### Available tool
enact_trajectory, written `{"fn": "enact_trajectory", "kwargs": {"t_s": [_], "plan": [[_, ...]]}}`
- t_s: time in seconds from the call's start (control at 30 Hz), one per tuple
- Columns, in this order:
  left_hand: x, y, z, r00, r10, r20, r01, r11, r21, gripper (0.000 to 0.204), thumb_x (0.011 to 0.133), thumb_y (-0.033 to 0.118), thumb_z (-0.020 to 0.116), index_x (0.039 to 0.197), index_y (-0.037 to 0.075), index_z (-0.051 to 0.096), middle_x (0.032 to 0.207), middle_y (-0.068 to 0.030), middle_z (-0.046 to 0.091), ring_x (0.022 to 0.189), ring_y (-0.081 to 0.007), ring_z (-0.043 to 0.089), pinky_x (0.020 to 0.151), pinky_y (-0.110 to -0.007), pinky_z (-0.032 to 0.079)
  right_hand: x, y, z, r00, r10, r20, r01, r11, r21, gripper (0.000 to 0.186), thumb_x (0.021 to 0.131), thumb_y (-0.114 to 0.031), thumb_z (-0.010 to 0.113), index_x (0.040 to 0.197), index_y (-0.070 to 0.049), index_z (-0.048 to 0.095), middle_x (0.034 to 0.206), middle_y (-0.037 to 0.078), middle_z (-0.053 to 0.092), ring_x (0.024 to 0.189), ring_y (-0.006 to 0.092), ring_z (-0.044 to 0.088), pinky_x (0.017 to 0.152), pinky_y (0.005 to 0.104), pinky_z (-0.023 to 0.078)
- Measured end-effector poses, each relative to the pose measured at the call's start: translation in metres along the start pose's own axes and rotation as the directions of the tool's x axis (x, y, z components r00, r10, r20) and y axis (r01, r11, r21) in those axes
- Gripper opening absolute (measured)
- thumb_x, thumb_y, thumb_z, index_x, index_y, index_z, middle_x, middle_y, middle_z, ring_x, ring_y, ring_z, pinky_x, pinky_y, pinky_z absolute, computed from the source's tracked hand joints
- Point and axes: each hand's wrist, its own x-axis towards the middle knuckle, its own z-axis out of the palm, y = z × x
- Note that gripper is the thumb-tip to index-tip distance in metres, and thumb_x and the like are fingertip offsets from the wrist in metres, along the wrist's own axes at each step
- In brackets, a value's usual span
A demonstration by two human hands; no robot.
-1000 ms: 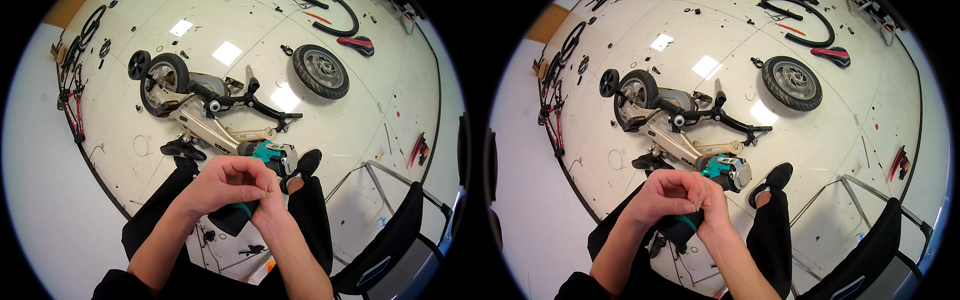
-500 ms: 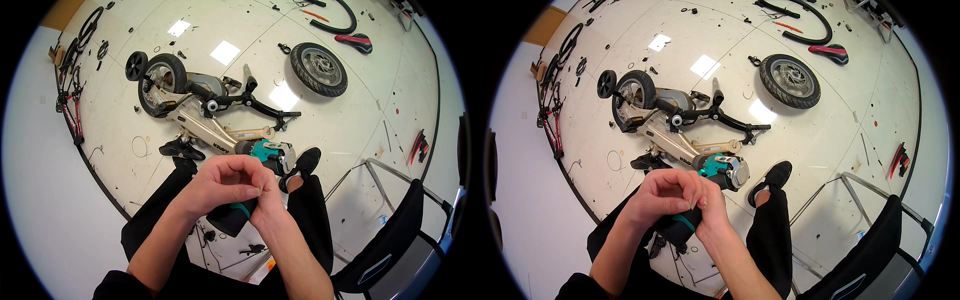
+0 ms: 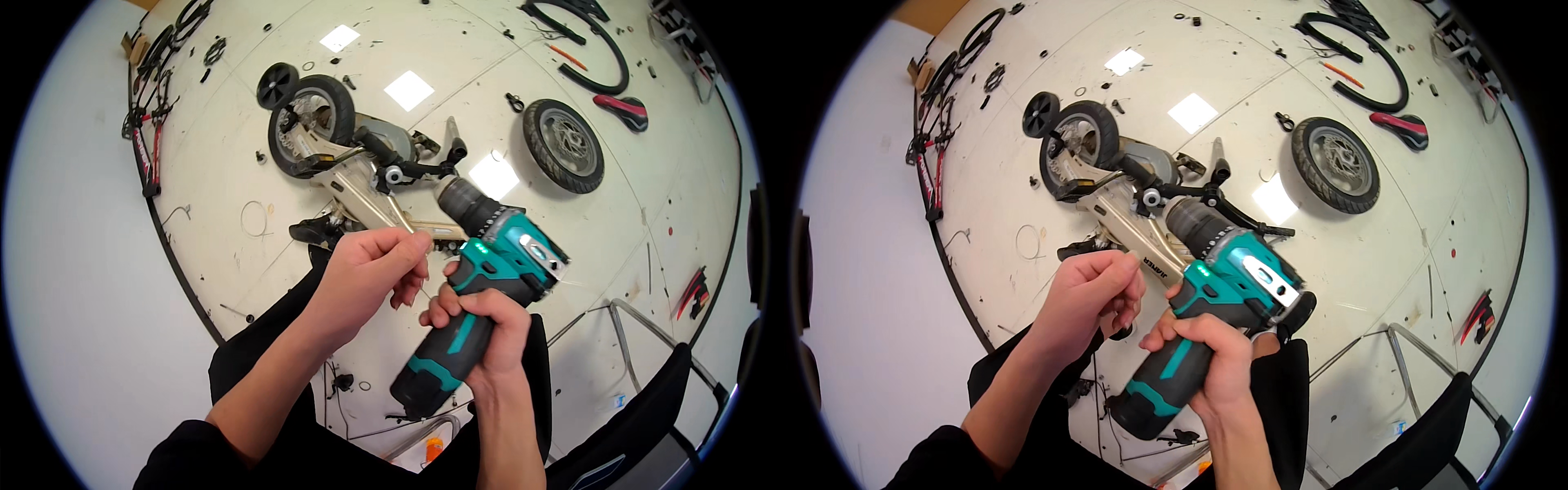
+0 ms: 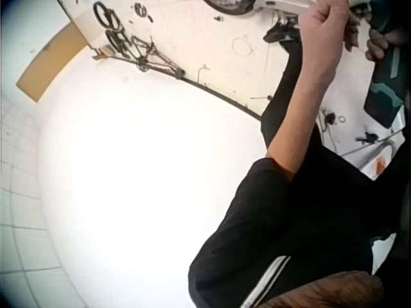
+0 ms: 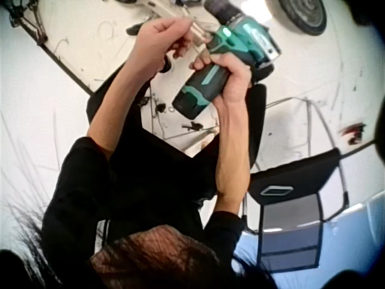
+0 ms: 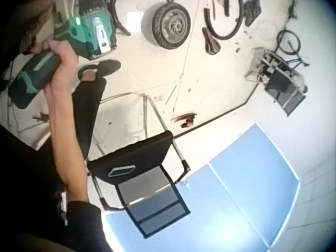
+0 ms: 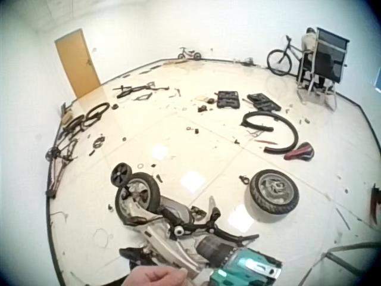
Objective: The person uses a cordless drill to remove a screw from the frame of a disassembled electric scooter lying on the floor. The person holds the drill with both hands and applies it to the screw, then removes the screw by hand.
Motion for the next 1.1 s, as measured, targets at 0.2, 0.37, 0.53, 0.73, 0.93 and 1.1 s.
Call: {"fn": "enact_trajectory", "kwargs": {"t_s": [0.2,0.37,0.53,0.73,0.93,1.1], "plan": [[0.011,-0.006,0.001,0.998,0.010,-0.066,-0.008,0.999,0.031,0.029,0.096,0.025,0.054,0.085,0.000,0.062,0.070,-0.0041,0.059,0.058,-0.0083,0.054,0.053,-0.022,0.042,-0.001,0.003,-0.006,0.982,0.000,0.191,-0.001,1.000,0.004,0.038,0.069,-0.012,0.055,0.104,0.004,0.051,0.065,0.011,0.053,0.058,0.0244,0.058,0.071,0.0420,0.051],[0.014,-0.009,0.003,0.998,0.016,-0.068,-0.015,0.999,0.029,0.024,0.097,0.020,0.052,0.091,-0.001,0.064,0.071,-0.0033,0.059,0.061,-0.0073,0.054,0.054,-0.021,0.042,-0.002,0.007,-0.002,0.988,0.022,0.152,-0.010,0.997,-0.079,0.040,0.066,-0.017,0.055,0.102,0.002,0.053,0.062,0.006,0.048,0.053,0.0201,0.052,0.068,0.0391,0.049],[0.017,-0.012,0.002,1.000,-0.009,-0.018,0.009,1.000,0.011,0.023,0.097,0.018,0.050,0.093,0.000,0.063,0.069,-0.0036,0.059,0.061,-0.0069,0.054,0.056,-0.022,0.042,0.000,0.008,-0.002,0.986,0.018,0.164,0.004,0.991,-0.134,0.038,0.067,-0.017,0.055,0.101,0.002,0.053,0.063,0.006,0.050,0.055,0.0200,0.053,0.069,0.0396,0.049],[0.019,-0.015,0.002,0.999,0.001,-0.047,-0.001,1.000,0.017,0.023,0.098,0.018,0.048,0.095,0.000,0.062,0.068,-0.0044,0.059,0.059,-0.0074,0.053,0.055,-0.022,0.042,0.002,0.008,-0.007,0.973,0.020,0.229,-0.008,0.998,-0.055,0.035,0.071,-0.011,0.055,0.102,0.005,0.052,0.066,0.011,0.055,0.059,0.0225,0.059,0.074,0.0405,0.052],[0.020,-0.016,0.003,0.998,-0.008,-0.066,0.009,1.000,0.022,0.023,0.098,0.018,0.048,0.095,-0.001,0.062,0.066,-0.0046,0.059,0.057,-0.0080,0.053,0.054,-0.023,0.042,0.003,0.009,-0.010,0.970,0.023,0.240,-0.016,0.999,-0.032,0.034,0.072,-0.011,0.055,0.102,0.005,0.052,0.066,0.011,0.056,0.059,0.0221,0.059,0.074,0.0403,0.052],[0.019,-0.017,0.006,0.994,0.005,-0.108,-0.005,1.000,-0.004,0.024,0.098,0.020,0.049,0.093,0.000,0.061,0.063,-0.0044,0.056,0.056,-0.0093,0.053,0.053,-0.023,0.042,0.003,0.009,-0.009,0.971,0.032,0.237,-0.027,0.999,-0.024,0.031,0.073,-0.011,0.054,0.100,0.004,0.052,0.067,0.011,0.056,0.060,0.0214,0.059,0.074,0.0396,0.052]]}}
